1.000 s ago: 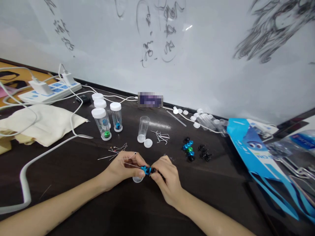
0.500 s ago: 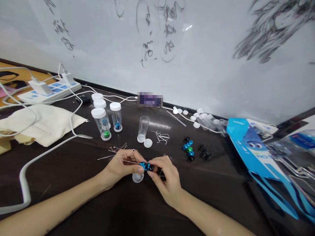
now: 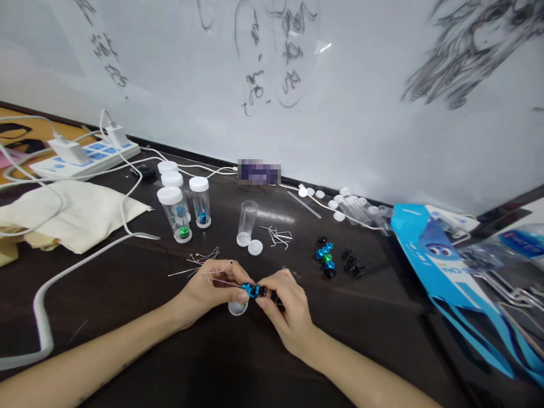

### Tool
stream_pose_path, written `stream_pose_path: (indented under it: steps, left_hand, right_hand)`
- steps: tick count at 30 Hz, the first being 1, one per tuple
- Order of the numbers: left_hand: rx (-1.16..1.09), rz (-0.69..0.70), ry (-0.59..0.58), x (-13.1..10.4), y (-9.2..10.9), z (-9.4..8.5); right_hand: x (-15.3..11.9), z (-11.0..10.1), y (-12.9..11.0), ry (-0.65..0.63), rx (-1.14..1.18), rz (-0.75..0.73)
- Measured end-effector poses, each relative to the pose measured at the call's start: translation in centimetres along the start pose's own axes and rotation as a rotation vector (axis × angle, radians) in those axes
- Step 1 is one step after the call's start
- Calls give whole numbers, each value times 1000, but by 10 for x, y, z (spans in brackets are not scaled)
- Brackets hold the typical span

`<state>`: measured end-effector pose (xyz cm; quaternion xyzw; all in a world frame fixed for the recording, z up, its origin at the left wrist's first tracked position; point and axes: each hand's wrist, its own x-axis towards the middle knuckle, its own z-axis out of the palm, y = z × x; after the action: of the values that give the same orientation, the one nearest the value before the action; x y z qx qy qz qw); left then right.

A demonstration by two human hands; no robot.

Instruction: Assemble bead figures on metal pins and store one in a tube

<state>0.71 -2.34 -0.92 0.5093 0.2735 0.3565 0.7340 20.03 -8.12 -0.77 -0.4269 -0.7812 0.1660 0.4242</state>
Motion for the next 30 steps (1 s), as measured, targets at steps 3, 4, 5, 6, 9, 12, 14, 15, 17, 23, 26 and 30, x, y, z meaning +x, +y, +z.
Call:
stream_pose_path:
  steps: [3, 4, 5, 6, 9, 12, 14, 15, 17, 23, 26, 30]
  left_hand:
    - [7, 5, 3, 0, 0, 0]
    - [7, 6, 4, 0, 0, 0]
    - [5, 7, 5, 0, 0, 0]
    - [3, 7, 5, 0, 0, 0]
    - [-2, 5, 2, 0, 0, 0]
    - [-1, -7, -5, 0, -1, 0]
    - [0, -17, -21, 0, -1, 0]
    - [1, -19, -30, 0, -1, 0]
    - [-4, -20, -40, 1, 0, 0]
    - [-35, -23, -42, 1, 2, 2]
    - [-18, -19, -36, 0, 2, 2]
    - [-2, -17, -31, 0, 2, 2]
  right_hand:
    - [0, 0, 0, -2, -6, 3]
    - [-1, 1, 1, -3, -6, 5]
    - [-1, 1, 1, -4, -6, 7]
    - [-1, 1, 1, -3, -6, 9]
    - [-1, 1, 1, -9, -1, 14]
    - [-1, 1, 1, -8, 5, 8]
    - [-1, 1, 2, 3, 9, -4]
    - [-1, 1, 2, 9, 11, -9]
    - [-1, 2, 2, 14, 11, -12]
    - [-2, 3, 1, 15, 5, -16]
    - [-1, 2, 1, 12, 12, -18]
    - [-1, 2, 1, -2, 17, 2]
